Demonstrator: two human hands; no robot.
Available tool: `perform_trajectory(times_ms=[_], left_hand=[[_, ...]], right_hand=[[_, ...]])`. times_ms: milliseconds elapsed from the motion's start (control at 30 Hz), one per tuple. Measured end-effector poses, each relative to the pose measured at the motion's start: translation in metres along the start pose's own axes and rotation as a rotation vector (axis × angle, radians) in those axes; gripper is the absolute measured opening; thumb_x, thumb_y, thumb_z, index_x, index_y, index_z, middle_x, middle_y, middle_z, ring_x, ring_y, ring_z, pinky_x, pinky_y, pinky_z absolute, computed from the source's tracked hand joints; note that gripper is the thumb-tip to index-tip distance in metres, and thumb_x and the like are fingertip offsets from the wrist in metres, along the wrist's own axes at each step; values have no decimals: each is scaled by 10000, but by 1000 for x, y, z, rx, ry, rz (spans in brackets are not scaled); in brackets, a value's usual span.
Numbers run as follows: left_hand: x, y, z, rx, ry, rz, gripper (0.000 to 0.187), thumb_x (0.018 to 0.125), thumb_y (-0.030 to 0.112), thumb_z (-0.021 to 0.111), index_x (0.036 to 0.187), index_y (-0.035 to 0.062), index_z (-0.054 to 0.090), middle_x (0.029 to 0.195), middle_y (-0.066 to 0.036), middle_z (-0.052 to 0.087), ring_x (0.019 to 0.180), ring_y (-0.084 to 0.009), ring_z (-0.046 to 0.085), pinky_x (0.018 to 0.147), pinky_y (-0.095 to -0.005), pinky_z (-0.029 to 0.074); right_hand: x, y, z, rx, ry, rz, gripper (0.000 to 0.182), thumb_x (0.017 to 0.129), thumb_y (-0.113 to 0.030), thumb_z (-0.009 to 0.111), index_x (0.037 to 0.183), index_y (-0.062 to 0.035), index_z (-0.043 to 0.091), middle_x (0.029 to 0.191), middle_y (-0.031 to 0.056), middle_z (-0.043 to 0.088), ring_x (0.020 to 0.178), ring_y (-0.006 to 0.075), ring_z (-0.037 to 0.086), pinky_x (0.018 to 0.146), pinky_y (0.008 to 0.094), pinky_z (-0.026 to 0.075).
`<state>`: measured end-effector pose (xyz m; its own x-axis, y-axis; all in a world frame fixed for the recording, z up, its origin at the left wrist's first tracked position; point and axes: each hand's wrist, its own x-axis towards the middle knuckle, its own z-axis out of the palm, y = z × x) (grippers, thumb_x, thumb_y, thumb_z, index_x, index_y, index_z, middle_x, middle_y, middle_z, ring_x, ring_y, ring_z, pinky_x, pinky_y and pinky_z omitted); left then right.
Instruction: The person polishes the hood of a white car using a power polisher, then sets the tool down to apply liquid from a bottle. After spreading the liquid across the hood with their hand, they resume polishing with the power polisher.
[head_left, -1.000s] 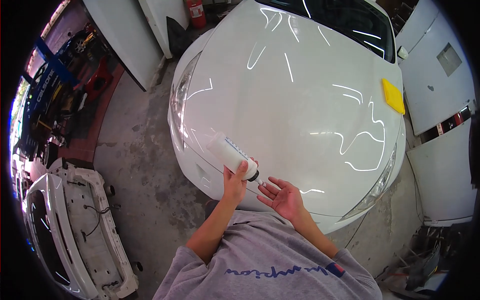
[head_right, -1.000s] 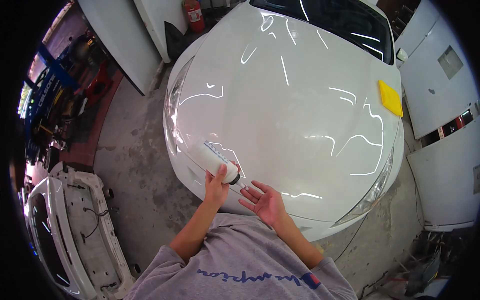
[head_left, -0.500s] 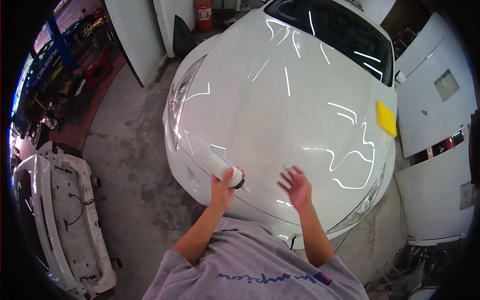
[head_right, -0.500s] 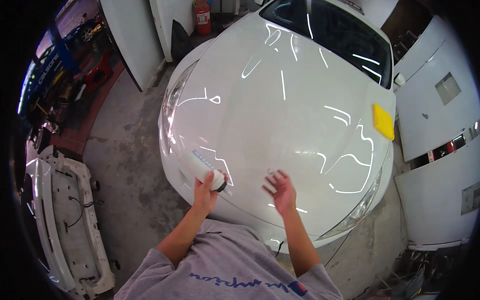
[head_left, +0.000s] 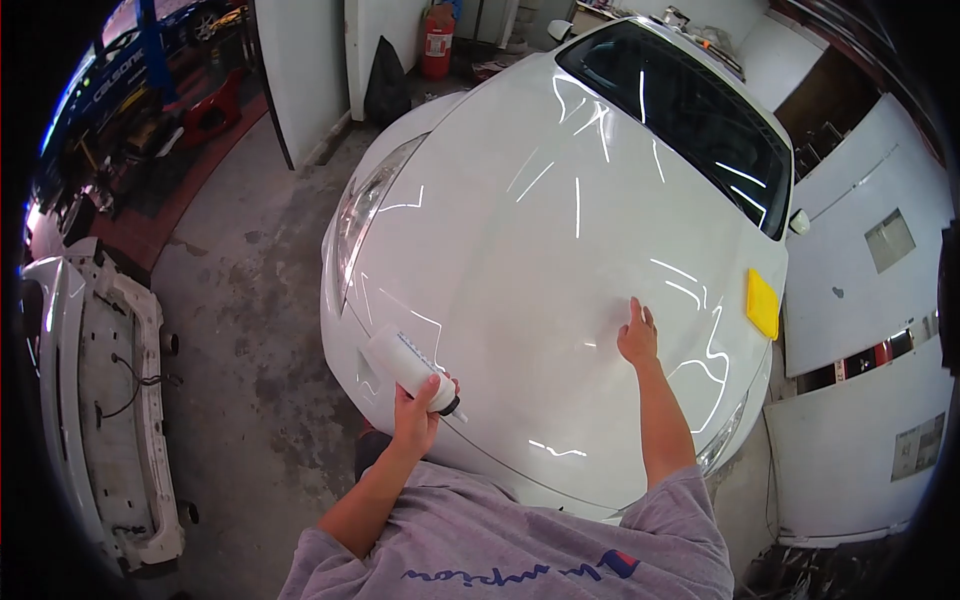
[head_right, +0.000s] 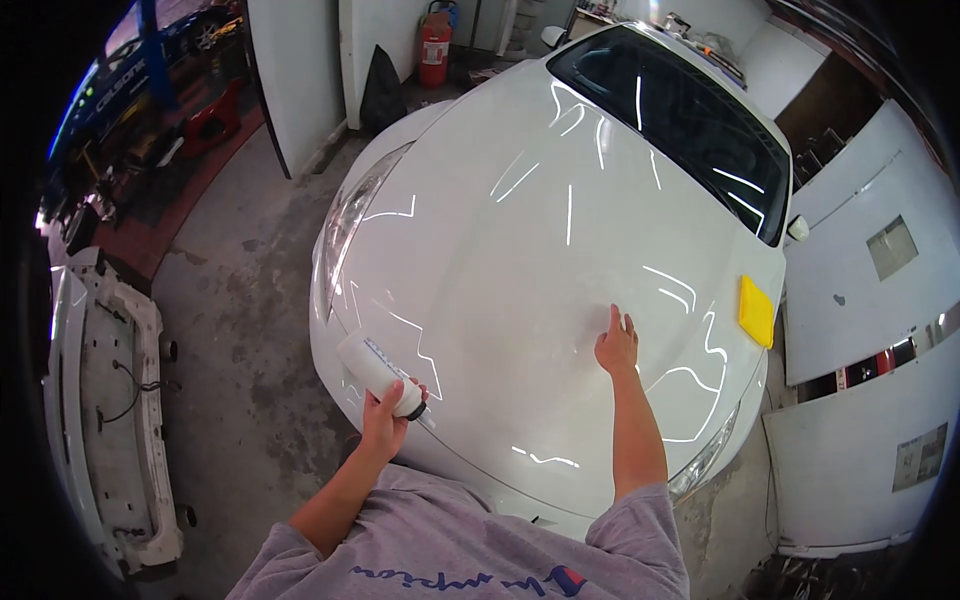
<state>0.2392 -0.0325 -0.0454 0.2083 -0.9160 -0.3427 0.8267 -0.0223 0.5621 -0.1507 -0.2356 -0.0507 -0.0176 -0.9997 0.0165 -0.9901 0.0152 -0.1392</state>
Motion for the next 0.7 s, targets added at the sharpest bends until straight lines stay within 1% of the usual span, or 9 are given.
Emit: perform_trajectory(times_ms=[67,167,233,333,367,467,600,667,700], left_hand=[[2,1,0,-13,41,22,404,871,105,689,1163,62,413,978,-122,611,884,-271,657,804,-390,569],[8,-2,-4,-26,67,27,400,868,100,689,1162,63,420,977,-118,610,883,-268,657,803,-389,570],[9,-3,-6,-24,42,9,395,867,98,690,1158,64,425,977,-115,609,884,-269,657,796,-385,565],[11,-6,2,-27,68,-42,392,869,97,688,1158,65,425,973,-113,607,881,-275,657,788,-380,557],[10,-8,2,-19,58,-59,392,869,97,688,1158,65,425,973,-113,607,881,-275,657,788,-380,557],[15,-17,5,-19,1,-80,390,868,102,693,1152,73,427,974,-110,608,881,-278,659,781,-377,556],[12,-22,8,4,1,-115,392,862,100,700,1145,80,430,977,-109,612,887,-284,661,782,-383,561],[9,-21,9,12,2,-124,393,861,99,702,1143,81,430,979,-109,613,889,-285,661,782,-385,562],[8,-20,9,14,-6,-133,398,861,97,701,1148,80,426,978,-110,613,889,-286,661,781,-386,564]], right_hand=[[-2,-5,3,-96,-93,-12,616,888,-137,472,1463,-104,256,1281,126,585,1389,323,306,1118,506,243],[-26,-16,-2,-118,76,-79,575,908,-172,471,1451,-112,291,1200,126,627,1386,320,312,1128,544,194],[-53,-30,-4,-220,-92,-108,577,918,-191,465,1462,-122,285,1273,116,584,1389,316,308,1136,561,156],[-90,-30,17,-277,-4,-205,585,914,-190,466,1469,-130,290,1373,89,511,1393,319,303,1131,593,138],[-108,-29,32,-330,-84,-231,587,910,-187,464,1471,-136,298,1440,57,446,1389,324,310,1129,616,123],[-145,-48,26,-290,-131,-319,598,909,-185,480,1473,-137,287,1415,52,475,1373,333,330,1126,628,115],[-143,-39,25,-2,-187,-115,619,909,-185,495,1480,-133,263,1352,93,527,1365,342,338,1129,602,140],[-118,-14,30,122,89,39,625,908,-178,501,1481,-130,256,1339,127,525,1363,358,333,1128,568,181],[-108,-8,21,123,95,43,625,908,-178,501,1481,-130,256,1339,127,525,1363,358,333,1128,568,181]])
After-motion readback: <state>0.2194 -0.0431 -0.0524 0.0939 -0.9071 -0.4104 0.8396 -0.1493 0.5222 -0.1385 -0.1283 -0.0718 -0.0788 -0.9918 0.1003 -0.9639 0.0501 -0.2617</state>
